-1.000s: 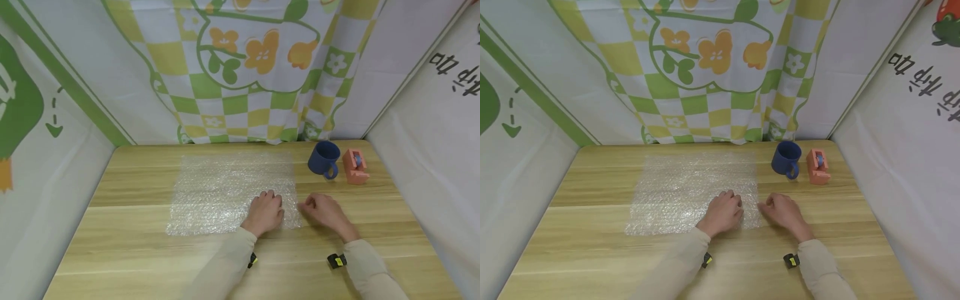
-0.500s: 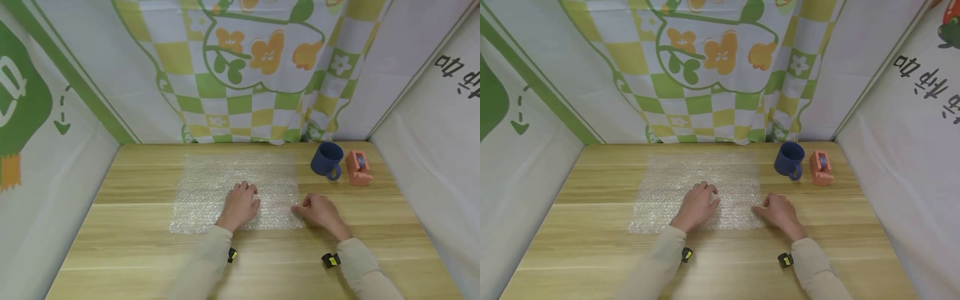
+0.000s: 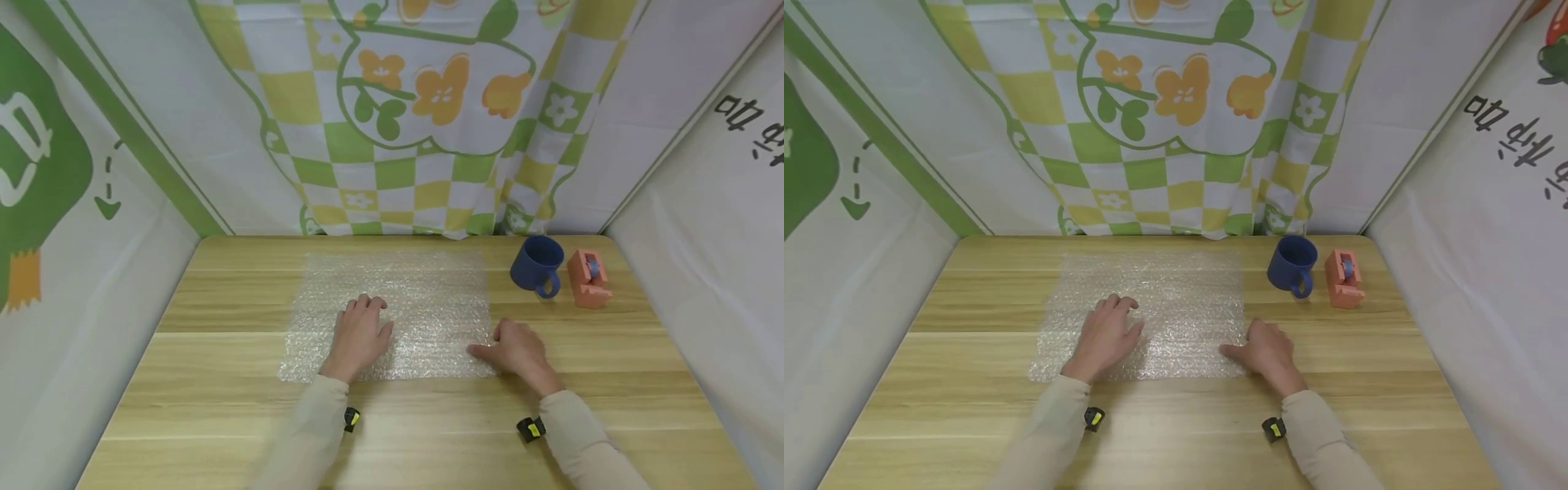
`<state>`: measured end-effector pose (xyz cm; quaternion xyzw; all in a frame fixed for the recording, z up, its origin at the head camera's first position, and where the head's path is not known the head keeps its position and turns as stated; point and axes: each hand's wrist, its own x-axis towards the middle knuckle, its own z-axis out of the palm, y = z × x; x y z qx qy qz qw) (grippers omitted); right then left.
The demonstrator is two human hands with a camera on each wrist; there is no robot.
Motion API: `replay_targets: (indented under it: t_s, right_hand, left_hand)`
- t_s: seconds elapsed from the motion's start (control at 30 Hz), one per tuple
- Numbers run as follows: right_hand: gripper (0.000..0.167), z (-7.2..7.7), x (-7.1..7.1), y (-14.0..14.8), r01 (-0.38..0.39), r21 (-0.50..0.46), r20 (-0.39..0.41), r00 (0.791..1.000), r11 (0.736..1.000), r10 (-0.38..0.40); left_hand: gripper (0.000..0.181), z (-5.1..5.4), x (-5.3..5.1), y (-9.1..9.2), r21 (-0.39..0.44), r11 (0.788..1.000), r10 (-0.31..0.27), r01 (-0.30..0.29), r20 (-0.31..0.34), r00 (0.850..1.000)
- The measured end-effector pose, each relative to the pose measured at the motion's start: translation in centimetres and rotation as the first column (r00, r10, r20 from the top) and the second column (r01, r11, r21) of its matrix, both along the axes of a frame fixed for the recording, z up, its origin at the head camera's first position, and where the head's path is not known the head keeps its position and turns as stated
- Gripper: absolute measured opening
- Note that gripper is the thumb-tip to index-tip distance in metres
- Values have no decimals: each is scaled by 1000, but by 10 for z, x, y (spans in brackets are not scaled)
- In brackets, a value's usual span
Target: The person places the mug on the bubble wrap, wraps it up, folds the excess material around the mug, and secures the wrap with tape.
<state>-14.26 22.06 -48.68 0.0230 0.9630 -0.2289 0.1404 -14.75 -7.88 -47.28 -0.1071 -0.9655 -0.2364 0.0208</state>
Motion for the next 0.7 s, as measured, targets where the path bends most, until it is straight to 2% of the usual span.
replay_targets:
  t_s: [0.27, 0.43, 0.57, 0.7]
  right_hand:
    - [55, -6, -6, 3, 28, -91, 1, 1000, 995, -28]
    - [42, -7, -9, 10, 90, -149, 8, 996, 985, -90]
    - [34, -7, -11, 15, 120, -176, -7, 992, 977, -123]
    - [31, -8, -11, 16, 123, -193, -58, 989, 973, -137]
  left_hand:
    - [37, -2, 6, -27, 13, 998, 61, -61, 1, 998]
    - [37, -4, 11, -44, 18, 995, 96, -96, 7, 995]
    - [37, -4, 14, -49, 25, 994, 109, -109, 10, 994]
    - [38, -6, 14, -50, 23, 994, 108, -108, 5, 994]
